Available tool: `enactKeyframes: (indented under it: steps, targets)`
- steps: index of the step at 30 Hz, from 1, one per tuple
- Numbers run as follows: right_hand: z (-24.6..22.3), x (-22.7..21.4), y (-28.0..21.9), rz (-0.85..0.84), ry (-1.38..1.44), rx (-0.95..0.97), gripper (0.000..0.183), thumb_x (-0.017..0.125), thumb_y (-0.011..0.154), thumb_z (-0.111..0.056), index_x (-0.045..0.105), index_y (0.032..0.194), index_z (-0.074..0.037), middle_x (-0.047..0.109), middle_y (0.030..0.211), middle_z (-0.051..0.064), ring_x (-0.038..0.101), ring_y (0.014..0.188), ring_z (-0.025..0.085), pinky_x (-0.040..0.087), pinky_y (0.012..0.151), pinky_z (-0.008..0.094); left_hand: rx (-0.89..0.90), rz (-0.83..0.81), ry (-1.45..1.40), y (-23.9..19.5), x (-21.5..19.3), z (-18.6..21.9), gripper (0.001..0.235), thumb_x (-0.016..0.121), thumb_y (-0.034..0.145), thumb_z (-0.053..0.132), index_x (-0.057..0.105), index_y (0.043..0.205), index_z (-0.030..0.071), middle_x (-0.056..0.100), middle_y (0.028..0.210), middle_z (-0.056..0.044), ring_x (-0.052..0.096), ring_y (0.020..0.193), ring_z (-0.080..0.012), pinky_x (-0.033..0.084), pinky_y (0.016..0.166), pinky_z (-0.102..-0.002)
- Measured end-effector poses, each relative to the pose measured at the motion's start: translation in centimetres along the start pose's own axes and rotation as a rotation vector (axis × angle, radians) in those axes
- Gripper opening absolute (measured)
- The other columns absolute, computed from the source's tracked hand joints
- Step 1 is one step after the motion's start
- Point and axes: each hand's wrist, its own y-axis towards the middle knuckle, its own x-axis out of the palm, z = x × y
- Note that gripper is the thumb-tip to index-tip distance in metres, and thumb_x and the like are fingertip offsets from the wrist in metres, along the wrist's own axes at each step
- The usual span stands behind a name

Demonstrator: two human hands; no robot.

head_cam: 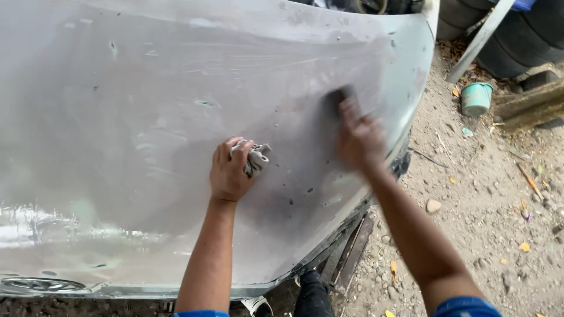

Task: The person sands the hood of a white car using a sanding block and a cloth. They repeatedly dip the sanding block into a bucket of water and scrub the surface, focusing on the area around the Toyota emblem.

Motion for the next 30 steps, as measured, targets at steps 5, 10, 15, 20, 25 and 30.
enactKeyframes:
  steps: [5,10,15,20,25,30]
  targets:
    - [-5.7,0.4,1.7,-0.048,0.007,0.279,0.073,0.054,0.103,-0.032,0.021,0.166,-0.017,0.058,0.116,0.030,0.057,0.099,0.035,0.057,0.070,0.047,-0.009,0.002,0.017,0.0,0.1,-0.1,0.050,0.084,0.081,0.018,0.060,0.126,0.015,0.058,0.127,-0.010,0.061,0.115,-0.0333,0.052,0.096,-0.047]
    - [-7.0,-2.8,0.3,-0.059,-0.091,-0.016,0.073,0.054,0.102,-0.031,0.020,0.166,-0.017,0.060,0.114,0.027,0.058,0.101,0.035,0.057,0.070,0.050,-0.037,-0.015,-0.026,0.4,0.0,0.5,0.053,0.082,0.079,0.020,0.060,0.126,0.013,0.059,0.127,-0.011,0.061,0.114,-0.0343,0.052,0.095,-0.047]
    - [0.3,-0.3,4.8,-0.117,0.138,0.435,0.071,0.052,0.102,-0.035,0.018,0.163,-0.021,0.052,0.116,0.032,0.055,0.093,0.036,0.055,0.065,0.043,-0.014,0.030,0.003,0.1,-0.1,0.3,0.050,0.083,0.081,0.022,0.060,0.125,0.015,0.059,0.125,-0.010,0.061,0.112,-0.0332,0.052,0.096,-0.047]
    - [-10.3,-0.3,1.8,0.038,-0.169,-0.014,0.074,0.053,0.102,-0.018,0.019,0.168,-0.017,0.056,0.118,0.023,0.055,0.101,0.031,0.052,0.075,0.043,-0.083,0.020,-0.042,-0.1,0.1,0.3,0.050,0.082,0.082,0.017,0.060,0.128,0.015,0.060,0.128,-0.009,0.061,0.115,-0.0332,0.052,0.098,-0.046]
    - [-5.2,-1.8,4.9,-0.131,0.074,-0.022,0.075,0.053,0.100,-0.020,0.017,0.166,-0.013,0.057,0.120,0.027,0.056,0.097,0.035,0.051,0.075,0.047,-0.076,0.021,-0.053,0.1,-0.1,-0.3,0.056,0.082,0.075,0.016,0.059,0.126,0.012,0.058,0.127,-0.013,0.059,0.115,-0.0376,0.051,0.094,-0.049]
    - [-8.9,-1.2,3.5,-0.020,0.139,0.002,0.075,0.052,0.105,-0.011,0.017,0.170,-0.019,0.056,0.124,0.024,0.057,0.109,0.036,0.053,0.084,0.048,-0.097,0.064,-0.057,0.0,0.6,0.2,0.051,0.086,0.085,0.020,0.059,0.128,0.015,0.058,0.129,-0.010,0.059,0.117,-0.0335,0.051,0.098,-0.047]
